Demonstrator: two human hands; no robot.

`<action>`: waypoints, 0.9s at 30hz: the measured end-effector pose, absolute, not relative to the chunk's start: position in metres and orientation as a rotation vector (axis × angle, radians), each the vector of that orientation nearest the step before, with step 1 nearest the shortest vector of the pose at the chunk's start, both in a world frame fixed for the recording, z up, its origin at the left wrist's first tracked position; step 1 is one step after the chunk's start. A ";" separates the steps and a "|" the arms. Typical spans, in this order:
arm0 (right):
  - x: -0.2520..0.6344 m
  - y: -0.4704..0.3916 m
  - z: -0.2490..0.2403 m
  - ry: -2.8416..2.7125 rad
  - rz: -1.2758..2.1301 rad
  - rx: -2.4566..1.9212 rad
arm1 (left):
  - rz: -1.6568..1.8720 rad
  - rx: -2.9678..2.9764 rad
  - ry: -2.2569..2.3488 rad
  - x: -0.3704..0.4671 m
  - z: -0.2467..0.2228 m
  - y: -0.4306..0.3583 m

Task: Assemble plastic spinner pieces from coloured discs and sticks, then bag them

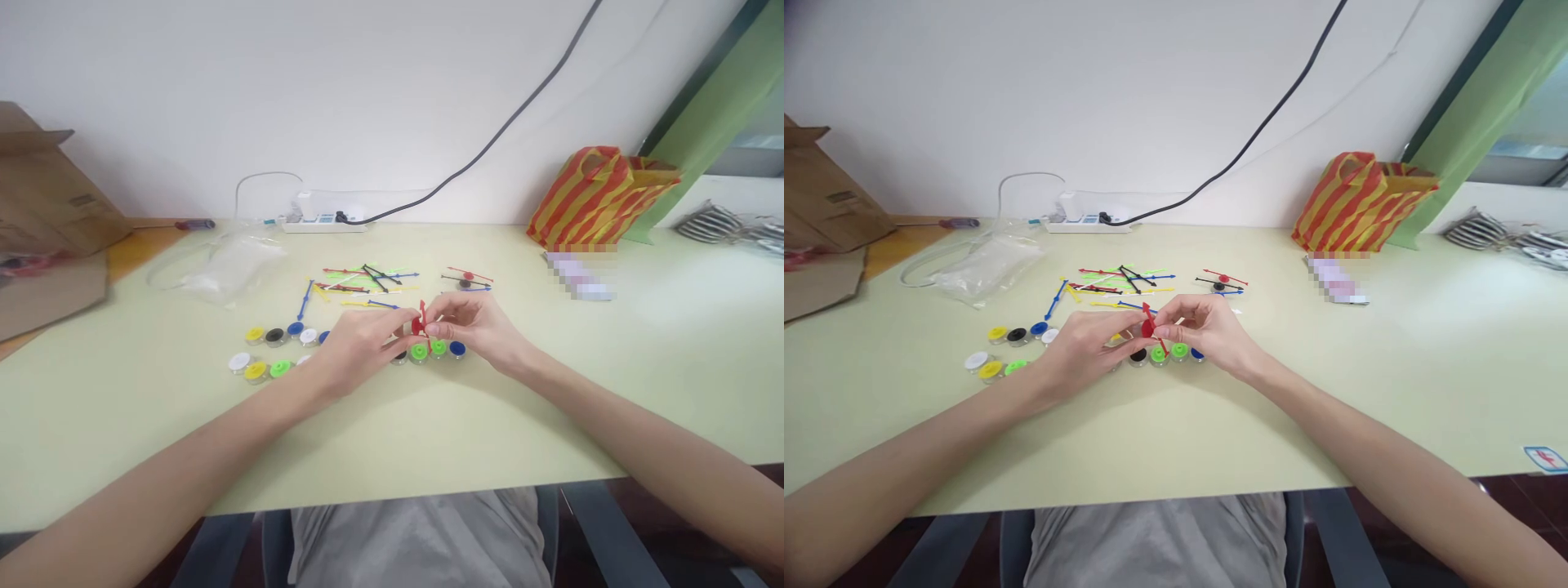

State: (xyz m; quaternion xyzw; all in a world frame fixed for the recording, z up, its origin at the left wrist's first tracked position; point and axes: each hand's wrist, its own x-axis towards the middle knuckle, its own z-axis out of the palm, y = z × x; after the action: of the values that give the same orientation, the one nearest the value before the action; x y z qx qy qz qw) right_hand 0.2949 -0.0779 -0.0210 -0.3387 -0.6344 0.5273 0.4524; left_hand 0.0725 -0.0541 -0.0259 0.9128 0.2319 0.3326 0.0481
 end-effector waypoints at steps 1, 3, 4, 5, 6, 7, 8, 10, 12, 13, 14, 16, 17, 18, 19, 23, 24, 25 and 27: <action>0.295 -0.078 -0.021 -1.572 1.307 -0.829 | 1.008 2.785 0.697 0.073 -0.026 -0.054; 0.294 -0.078 -0.021 -1.567 1.313 -0.828 | 1.007 2.781 0.675 0.073 -0.026 -0.054; 0.294 -0.078 -0.021 -1.555 1.313 -0.834 | 1.010 2.782 0.670 0.073 -0.025 -0.055; 0.293 -0.077 -0.021 -1.539 1.311 -0.843 | 1.018 2.786 0.666 0.074 -0.025 -0.055; 0.293 -0.077 -0.021 -1.523 1.309 -0.853 | 1.025 2.792 0.664 0.074 -0.025 -0.055; 0.293 -0.077 -0.020 -1.511 1.309 -0.863 | 1.033 2.800 0.662 0.074 -0.025 -0.055; 0.293 -0.077 -0.020 -1.504 1.310 -0.870 | 1.041 2.804 0.661 0.074 -0.025 -0.056; 0.292 -0.077 -0.020 -1.505 1.315 -0.877 | 1.050 2.800 0.664 0.075 -0.026 -0.056; 0.291 -0.077 -0.020 -1.507 1.317 -0.882 | 1.052 2.786 0.672 0.075 -0.025 -0.057; 0.291 -0.077 -0.020 -1.505 1.316 -0.886 | 1.052 2.781 0.677 0.076 -0.025 -0.057; 0.290 -0.077 -0.021 -1.502 1.313 -0.893 | 1.052 2.779 0.682 0.076 -0.024 -0.057; 0.289 -0.077 -0.022 -1.495 1.299 -0.909 | 1.051 2.783 0.690 0.077 -0.022 -0.058; 0.288 -0.077 -0.023 -1.495 1.286 -0.915 | 1.048 2.789 0.691 0.077 -0.021 -0.058; 0.287 -0.077 -0.023 -1.500 1.268 -0.921 | 1.044 2.796 0.687 0.077 -0.020 -0.059; 0.287 -0.077 -0.023 -1.508 1.243 -0.928 | 1.039 2.807 0.680 0.077 -0.019 -0.059; 0.285 -0.078 -0.024 -1.541 1.160 -0.952 | 1.044 2.865 0.618 0.076 -0.020 -0.060; 0.285 -0.078 -0.024 -1.544 1.156 -0.954 | 1.054 2.882 0.603 0.075 -0.020 -0.060; 0.284 -0.078 -0.025 -1.547 1.156 -0.955 | 1.066 2.898 0.589 0.075 -0.021 -0.060; 0.284 -0.079 -0.026 -1.552 1.157 -0.955 | 1.076 2.924 0.567 0.074 -0.022 -0.059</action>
State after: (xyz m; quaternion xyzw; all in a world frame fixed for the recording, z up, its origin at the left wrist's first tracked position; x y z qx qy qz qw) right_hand 0.2837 -0.0792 -0.0257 -0.3901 -0.6339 0.4725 0.4719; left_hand 0.0740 -0.0595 -0.0219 0.9232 0.1790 0.3399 -0.0125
